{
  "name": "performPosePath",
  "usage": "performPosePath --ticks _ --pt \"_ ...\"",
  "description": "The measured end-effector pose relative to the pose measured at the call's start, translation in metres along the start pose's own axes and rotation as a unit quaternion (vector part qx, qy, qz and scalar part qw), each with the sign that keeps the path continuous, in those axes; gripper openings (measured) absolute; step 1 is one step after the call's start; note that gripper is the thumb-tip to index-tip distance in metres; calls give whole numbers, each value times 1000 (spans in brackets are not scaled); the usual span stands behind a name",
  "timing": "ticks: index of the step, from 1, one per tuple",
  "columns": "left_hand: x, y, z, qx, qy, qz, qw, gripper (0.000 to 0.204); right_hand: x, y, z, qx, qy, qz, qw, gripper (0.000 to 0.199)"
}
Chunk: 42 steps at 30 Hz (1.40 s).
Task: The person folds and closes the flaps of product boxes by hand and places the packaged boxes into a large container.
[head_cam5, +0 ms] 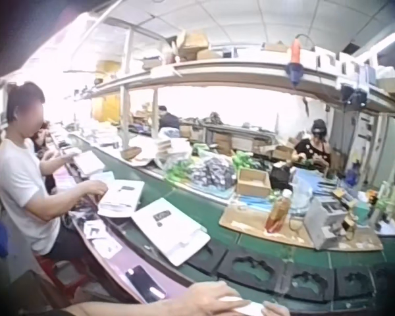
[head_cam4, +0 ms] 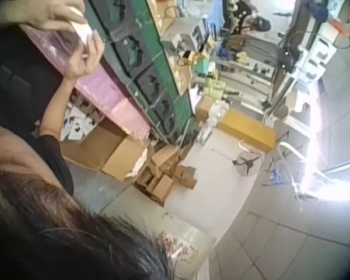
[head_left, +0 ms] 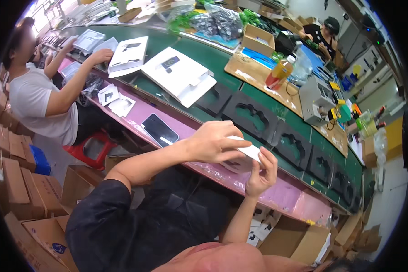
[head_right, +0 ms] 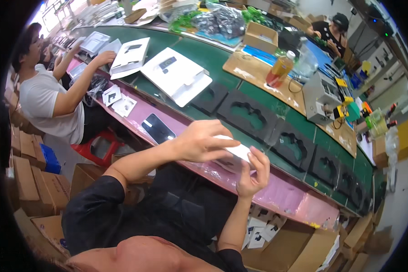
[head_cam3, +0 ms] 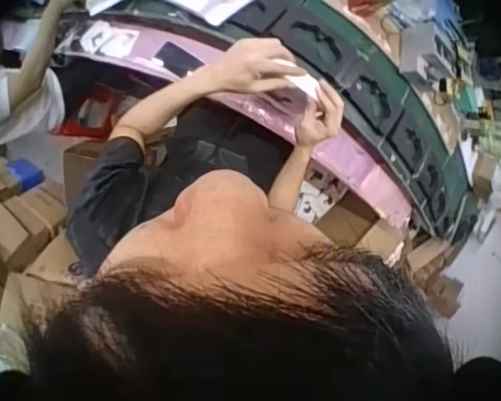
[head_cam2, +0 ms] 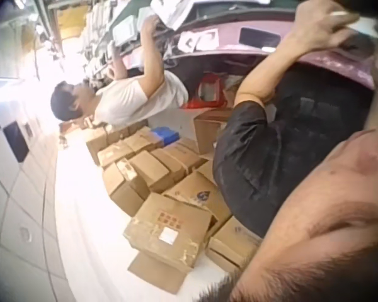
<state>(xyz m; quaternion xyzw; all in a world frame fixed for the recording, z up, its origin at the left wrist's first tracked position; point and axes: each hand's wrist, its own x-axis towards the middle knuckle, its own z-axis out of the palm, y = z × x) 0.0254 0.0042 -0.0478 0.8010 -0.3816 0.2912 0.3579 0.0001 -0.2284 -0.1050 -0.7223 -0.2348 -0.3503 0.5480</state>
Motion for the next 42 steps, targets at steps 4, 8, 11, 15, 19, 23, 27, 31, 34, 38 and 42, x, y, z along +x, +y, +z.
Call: performPosePath --ticks 4,8,11,15,19,23,27,31,34,38,42 --pt "-3 0 2 -9 16 4 1000 39 -1 -4 2 6 -4 17 1000 20" --pt "-4 -5 5 0 32 0 999 31 1 -1 8 6 9 27 1000 21" --pt "0 -3 3 -3 41 6 999 30 5 -5 9 8 25 36 999 23" --pt "3 -5 7 -4 39 1 999 30 6 4 6 8 7 18 1000 20" --pt "6 -2 11 -36 22 3 999 38 8 2 -4 0 13 17 1000 22" --pt "6 1 6 1 29 11 1000 38 14 -8 -1 -5 6 38 999 22" --pt "6 8 3 -6 47 14 999 38 14 -10 -3 13 -5 20 1000 28" --pt "4 9 9 -22 36 7 999 39 10 -10 -9 43 -11 24 999 29" --pt "8 12 7 -10 30 16 999 33 12 -13 -13 33 -5 27 999 29" --pt "10 17 3 -16 29 13 999 32 12 -18 -14 21 -9 27 999 35" --pt "4 14 1 -36 29 4 999 36 23 -25 -18 -49 -48 13 998 45"
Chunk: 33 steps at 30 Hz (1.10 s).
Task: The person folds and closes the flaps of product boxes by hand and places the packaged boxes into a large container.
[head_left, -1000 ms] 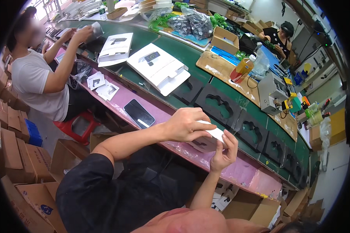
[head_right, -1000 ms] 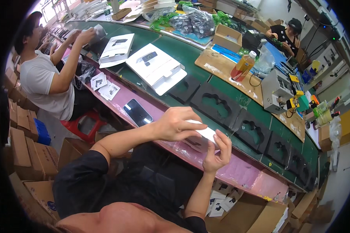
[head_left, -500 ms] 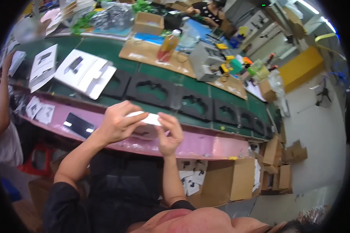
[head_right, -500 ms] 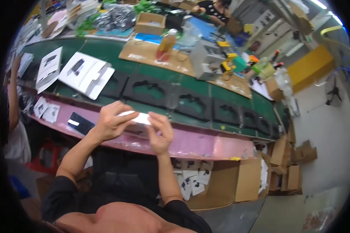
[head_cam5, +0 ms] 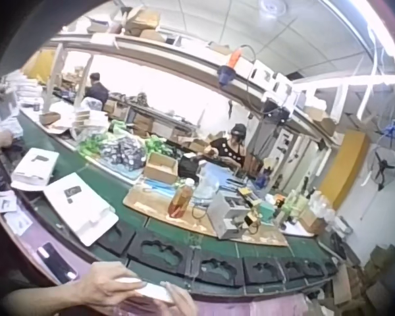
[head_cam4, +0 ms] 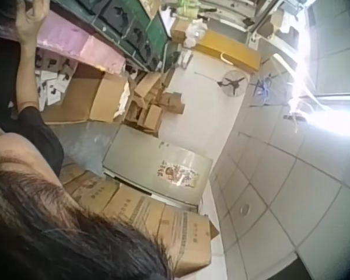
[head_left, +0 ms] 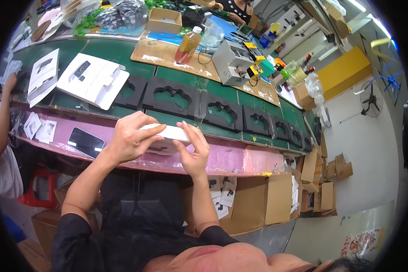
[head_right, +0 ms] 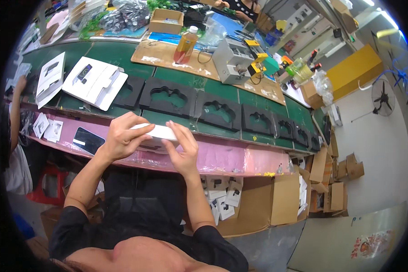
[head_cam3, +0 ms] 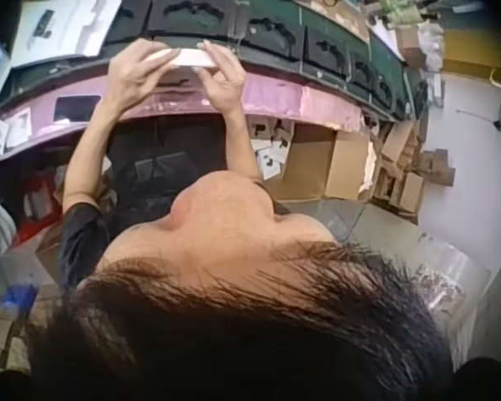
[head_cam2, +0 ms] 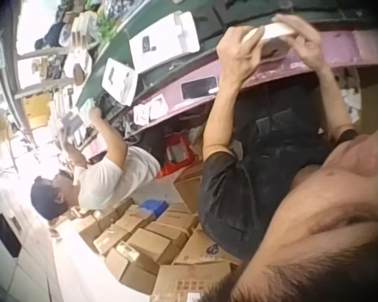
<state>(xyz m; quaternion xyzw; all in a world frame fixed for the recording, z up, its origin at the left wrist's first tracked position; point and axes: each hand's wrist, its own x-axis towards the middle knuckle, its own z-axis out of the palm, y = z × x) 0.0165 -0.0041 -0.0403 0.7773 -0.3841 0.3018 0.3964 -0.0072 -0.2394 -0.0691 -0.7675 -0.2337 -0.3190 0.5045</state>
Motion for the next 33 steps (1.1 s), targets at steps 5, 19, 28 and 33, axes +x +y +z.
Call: performPosePath --ticks 5,19,28,33 --pt "-3 6 -4 -16 -19 0 1000 38 16 -24 -17 -65 -129 29 989 56" --pt "-15 2 -17 -90 29 -140 986 27 -73 -61 -266 -72 488 90 865 28" --pt "-23 4 20 -115 -6 -178 977 13 -399 26 -404 -63 678 436 589 46" --pt "-22 -4 -3 -114 6 -195 974 12 -531 126 -349 74 725 490 478 61"
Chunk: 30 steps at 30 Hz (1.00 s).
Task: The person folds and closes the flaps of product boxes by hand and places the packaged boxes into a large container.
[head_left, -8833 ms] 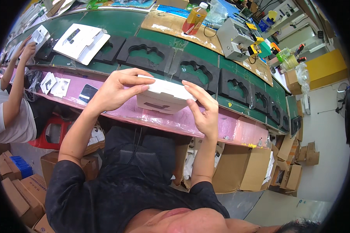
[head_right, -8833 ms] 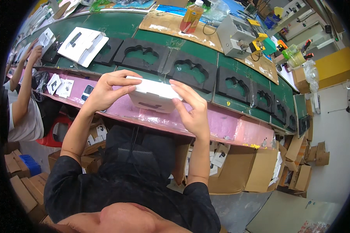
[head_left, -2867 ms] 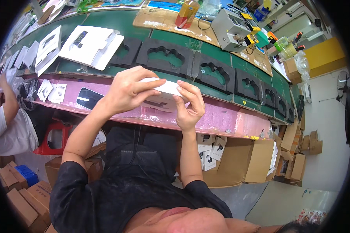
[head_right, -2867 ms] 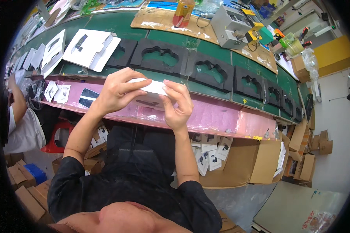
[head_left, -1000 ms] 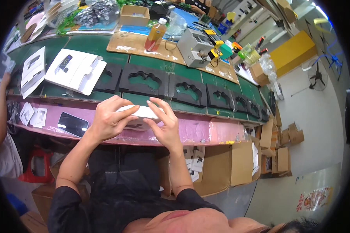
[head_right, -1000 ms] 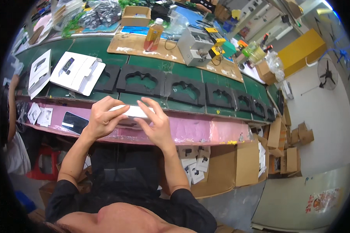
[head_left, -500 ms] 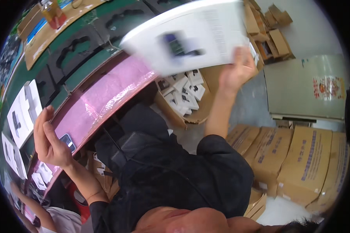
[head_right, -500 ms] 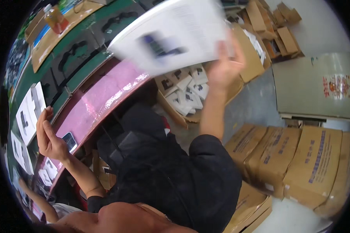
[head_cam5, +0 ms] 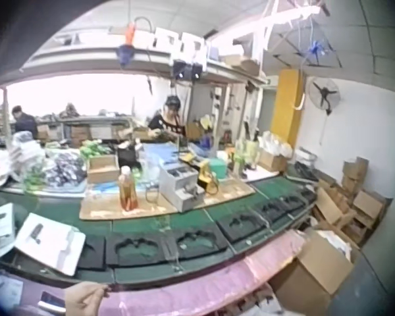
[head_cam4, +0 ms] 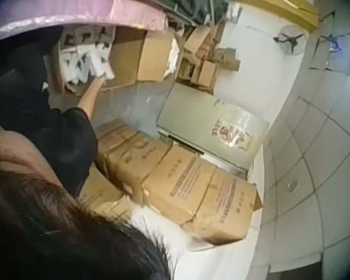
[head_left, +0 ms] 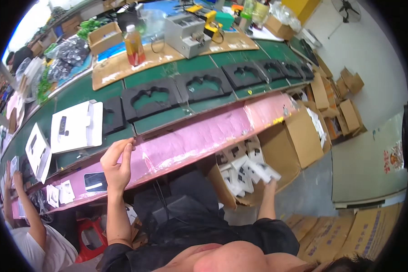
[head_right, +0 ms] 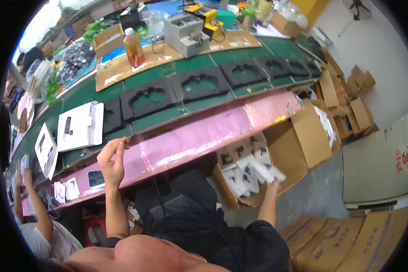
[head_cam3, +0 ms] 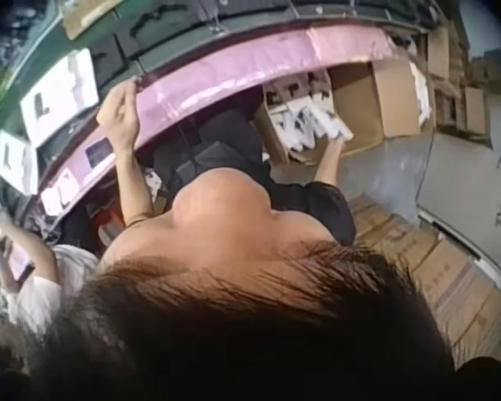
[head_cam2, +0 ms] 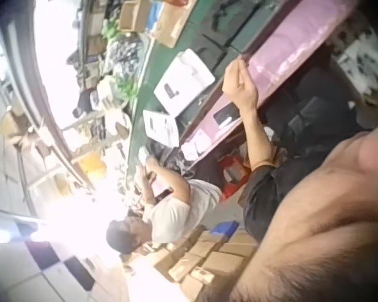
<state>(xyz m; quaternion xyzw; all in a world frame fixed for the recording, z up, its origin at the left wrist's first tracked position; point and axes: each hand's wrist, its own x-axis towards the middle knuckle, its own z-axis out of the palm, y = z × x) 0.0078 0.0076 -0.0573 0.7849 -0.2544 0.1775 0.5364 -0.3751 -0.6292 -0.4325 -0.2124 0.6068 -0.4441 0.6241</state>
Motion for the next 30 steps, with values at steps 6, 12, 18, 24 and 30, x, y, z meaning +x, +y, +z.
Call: performPosePath --ticks 6,12,18,24,30 --pt "8 13 -12 36 3 4 999 12 -37 71 21 36 63 -2 997 61" --pt "45 12 -51 144 -20 68 987 11 -19 27 24 -68 58 -6 996 53" --pt "109 -7 -115 222 -47 69 971 15 0 -33 74 -326 16 -168 930 44" --pt "198 -65 -141 379 -165 -64 908 28 -2 -50 68 -184 -118 -9 976 43" --pt "241 -152 -132 415 -571 -159 691 97 -50 -41 97 -121 -334 17 935 45"
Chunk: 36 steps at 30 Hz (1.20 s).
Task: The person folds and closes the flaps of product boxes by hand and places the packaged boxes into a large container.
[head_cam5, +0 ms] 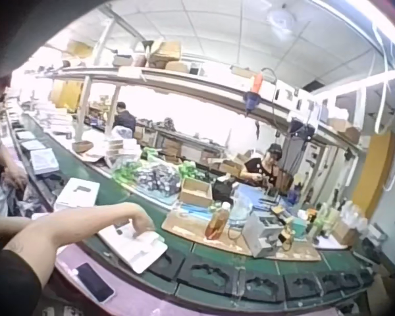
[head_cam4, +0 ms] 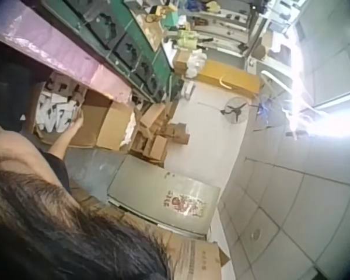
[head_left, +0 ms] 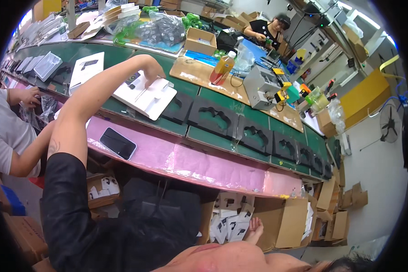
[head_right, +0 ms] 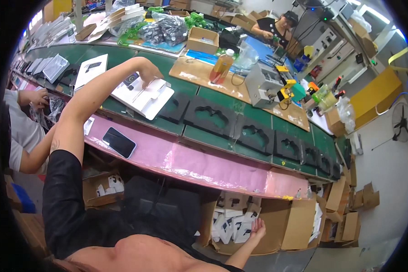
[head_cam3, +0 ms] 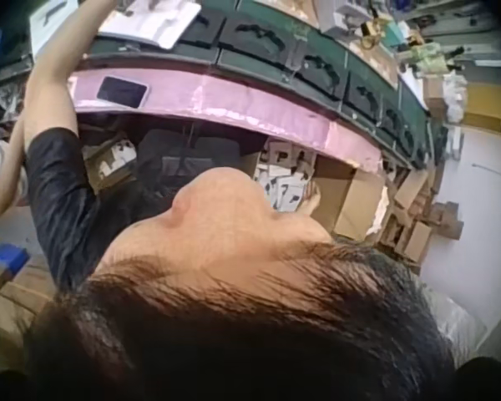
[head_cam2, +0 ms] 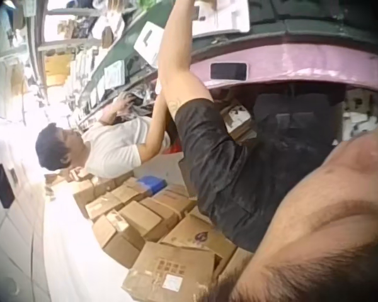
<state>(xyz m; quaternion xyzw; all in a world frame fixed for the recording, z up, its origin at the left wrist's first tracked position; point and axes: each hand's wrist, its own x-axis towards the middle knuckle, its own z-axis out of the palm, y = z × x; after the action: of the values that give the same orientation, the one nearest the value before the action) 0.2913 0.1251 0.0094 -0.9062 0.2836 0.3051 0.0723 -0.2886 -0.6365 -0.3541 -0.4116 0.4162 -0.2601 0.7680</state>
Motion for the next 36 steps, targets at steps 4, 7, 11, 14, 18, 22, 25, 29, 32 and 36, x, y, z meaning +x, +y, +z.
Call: performPosePath --ticks 4,7,11,14,18,22,25,29,32,36 --pt "12 -17 0 -44 -75 30 996 95 -9 -19 69 -68 -8 14 998 46" --pt "13 -10 -8 36 -12 71 997 93 -31 -36 98 -77 -52 -4 996 47" --pt "-10 17 -21 102 27 6 994 78 -52 -59 136 -73 -80 -29 994 47" --pt "-69 29 -23 60 10 -11 998 68 -89 -83 200 -86 -130 -49 987 42" --pt "-163 76 -12 73 151 2 986 65 -136 -104 264 -89 -295 -89 947 34" --pt "-210 138 -9 -159 314 84 932 59 -200 -119 348 -125 -436 -194 870 32" --pt "-198 169 34 -287 424 151 846 52 -232 -103 420 -120 -521 -261 804 43" --pt "-139 214 95 -433 501 186 726 47 -256 -48 479 -67 -516 -240 819 63" --pt "-99 239 143 -524 513 129 668 53 -255 -11 501 29 -541 -134 830 62" --pt "-70 266 172 -583 495 129 631 68 -240 13 499 -7 -490 -149 859 58"
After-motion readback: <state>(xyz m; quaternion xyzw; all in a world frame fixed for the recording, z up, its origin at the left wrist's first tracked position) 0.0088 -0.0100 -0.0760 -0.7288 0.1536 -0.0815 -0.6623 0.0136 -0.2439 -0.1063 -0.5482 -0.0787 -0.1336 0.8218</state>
